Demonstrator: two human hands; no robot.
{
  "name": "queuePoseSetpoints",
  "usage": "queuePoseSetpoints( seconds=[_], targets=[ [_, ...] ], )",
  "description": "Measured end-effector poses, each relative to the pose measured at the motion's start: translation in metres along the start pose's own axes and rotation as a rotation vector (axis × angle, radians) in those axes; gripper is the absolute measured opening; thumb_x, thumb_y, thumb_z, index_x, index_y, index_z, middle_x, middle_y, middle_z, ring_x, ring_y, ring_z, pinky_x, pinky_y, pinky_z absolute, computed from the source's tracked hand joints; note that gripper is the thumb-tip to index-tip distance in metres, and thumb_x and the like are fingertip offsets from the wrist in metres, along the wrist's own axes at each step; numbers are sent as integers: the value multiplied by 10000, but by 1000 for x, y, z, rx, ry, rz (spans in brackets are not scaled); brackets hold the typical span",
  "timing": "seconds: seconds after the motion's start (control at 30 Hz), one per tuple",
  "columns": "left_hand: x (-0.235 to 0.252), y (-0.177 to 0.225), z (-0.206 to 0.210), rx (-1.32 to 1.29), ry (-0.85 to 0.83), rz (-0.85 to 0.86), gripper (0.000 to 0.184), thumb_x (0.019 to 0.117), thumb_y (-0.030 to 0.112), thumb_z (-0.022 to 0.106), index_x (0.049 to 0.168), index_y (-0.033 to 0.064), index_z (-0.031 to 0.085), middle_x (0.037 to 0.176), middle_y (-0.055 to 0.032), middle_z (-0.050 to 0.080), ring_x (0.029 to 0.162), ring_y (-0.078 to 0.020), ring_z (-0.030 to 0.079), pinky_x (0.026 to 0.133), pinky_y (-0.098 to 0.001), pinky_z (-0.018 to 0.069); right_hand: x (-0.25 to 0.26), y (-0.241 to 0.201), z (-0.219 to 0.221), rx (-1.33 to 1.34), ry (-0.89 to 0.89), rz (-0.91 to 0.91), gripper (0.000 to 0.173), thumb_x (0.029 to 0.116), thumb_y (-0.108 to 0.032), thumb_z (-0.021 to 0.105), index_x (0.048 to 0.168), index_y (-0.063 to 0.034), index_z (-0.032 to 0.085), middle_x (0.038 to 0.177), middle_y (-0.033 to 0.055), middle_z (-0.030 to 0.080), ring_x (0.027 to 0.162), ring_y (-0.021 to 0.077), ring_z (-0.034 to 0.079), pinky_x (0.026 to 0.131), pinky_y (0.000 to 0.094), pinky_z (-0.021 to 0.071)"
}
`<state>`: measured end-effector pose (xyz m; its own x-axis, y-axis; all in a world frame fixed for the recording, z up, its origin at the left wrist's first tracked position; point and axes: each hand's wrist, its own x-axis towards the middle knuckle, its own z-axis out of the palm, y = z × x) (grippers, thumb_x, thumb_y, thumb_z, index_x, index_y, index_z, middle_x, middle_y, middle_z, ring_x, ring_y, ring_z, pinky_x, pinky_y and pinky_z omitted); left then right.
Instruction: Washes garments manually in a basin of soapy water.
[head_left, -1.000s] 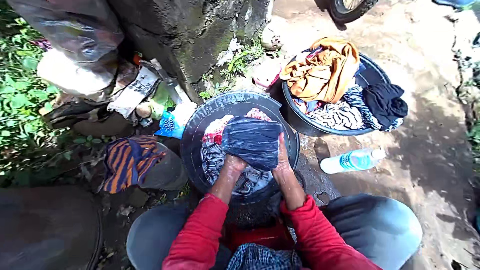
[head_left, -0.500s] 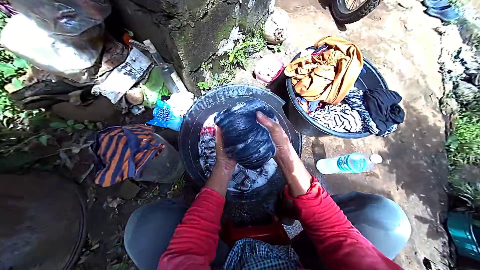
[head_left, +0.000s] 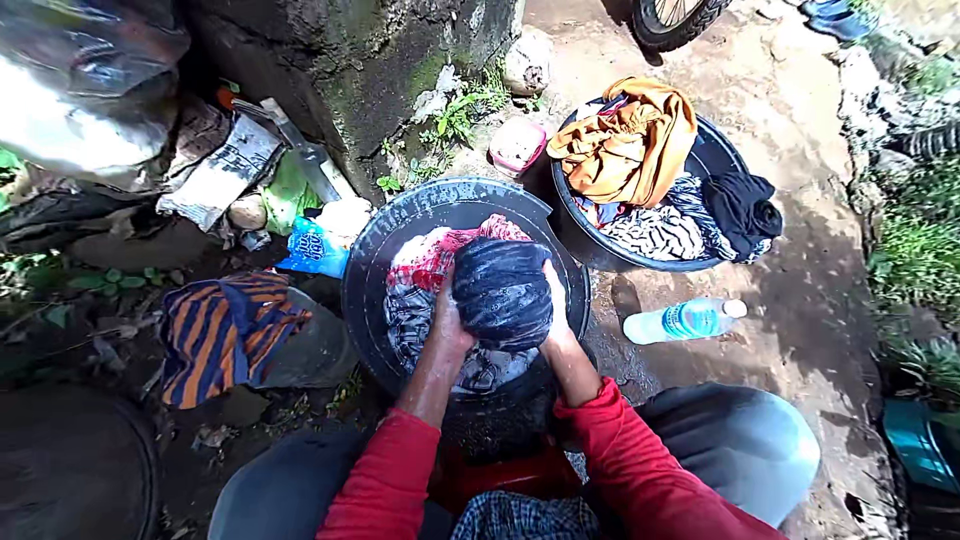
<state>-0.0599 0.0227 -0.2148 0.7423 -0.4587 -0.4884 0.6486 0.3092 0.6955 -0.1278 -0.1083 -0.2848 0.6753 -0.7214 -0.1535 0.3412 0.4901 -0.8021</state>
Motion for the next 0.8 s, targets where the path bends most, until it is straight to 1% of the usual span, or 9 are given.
queuePoseSetpoints(
  seconds=[0.1, 0.17, 0.27, 0.33, 0.4, 0.5, 0.6, 0.67, 0.8],
  targets=[
    [2, 5, -22, 202, 4, -137, 884, 935, 832, 156, 1576, 248, 332, 1477, -181, 512, 1303, -395, 533, 962, -658, 484, -22, -49, 22, -291, 35, 98, 501, 1002, -508, 573, 1378, -177, 599, 1274, 47, 675, 1155, 173, 645, 971, 441, 546],
    [-6, 10, -24, 119, -120, -157, 980, 846, 910, 93, 1614, 315, 226, 1548, -172, 445, 1366, -421, 481, 986, -709, 453, -33, -69, 33, -377, -137, 100, 445, 941, -415, 665, 1338, -221, 616, 1235, 10, 676, 1114, 143, 645, 928, 409, 555],
    [-3, 12, -13, -74, -180, 53, 603, 1023, 672, 300, 1235, 207, 619, 1052, -50, 734, 943, -197, 722, 758, -405, 625, -29, -64, 36, -226, -482, -68, 553, 861, -281, 691, 1401, -233, 586, 1279, -17, 665, 1096, 91, 641, 871, 315, 569],
    [-8, 21, 0, -59, -201, 193, 399, 1095, 355, 336, 990, 172, 675, 830, 22, 725, 758, -79, 703, 656, -272, 608, -42, -63, 40, -176, -338, -23, 409, 990, -449, 616, 1339, -236, 611, 1174, -44, 699, 1050, 60, 661, 892, 298, 572],
    [-21, 28, 12, 133, -134, 316, 251, 1050, 198, 424, 950, 186, 654, 779, 69, 687, 705, -21, 657, 620, -219, 569, -46, -59, 36, -190, -185, 40, 500, 1056, -558, 435, 1405, -231, 578, 1287, -23, 671, 1177, 100, 627, 1010, 357, 530],
    [-31, 24, 16, 523, -225, 605, 372, 875, 63, 622, 1243, 70, 577, 1011, 42, 670, 896, -8, 645, 812, -229, 567, -47, -63, 20, -337, -247, 97, 514, 1097, -514, 334, 1472, -212, 514, 1401, -11, 612, 1271, 109, 576, 1069, 361, 495],
    [-22, 20, 23, 877, -495, 1112, 392, 675, 120, 812, 983, -81, 678, 969, -123, 708, 907, -121, 685, 845, -293, 573, -32, -77, 26, -339, -345, 203, 421, 1124, -351, 319, 1412, -126, 528, 1281, 18, 640, 1151, 81, 608, 990, 293, 520],
    [-20, 24, 33, 1136, -682, 1347, 332, 662, 266, 819, 806, -4, 688, 820, -134, 668, 765, -224, 669, 674, -375, 563, -11, -83, 42, -416, -427, 235, 341, 1117, -200, 316, 1314, -58, 555, 1135, 17, 650, 1030, 36, 612, 909, 226, 523],
    [-40, 41, 51, 1648, -1102, 1346, 279, 655, 253, 825, 815, 55, 710, 790, -135, 644, 702, -330, 661, 563, -489, 523, 8, -111, 74, -1118, -905, -24, 307, 1044, -25, 465, 1303, 57, 608, 1234, 133, 661, 1130, 82, 601, 1017, 228, 464]
  ],
)
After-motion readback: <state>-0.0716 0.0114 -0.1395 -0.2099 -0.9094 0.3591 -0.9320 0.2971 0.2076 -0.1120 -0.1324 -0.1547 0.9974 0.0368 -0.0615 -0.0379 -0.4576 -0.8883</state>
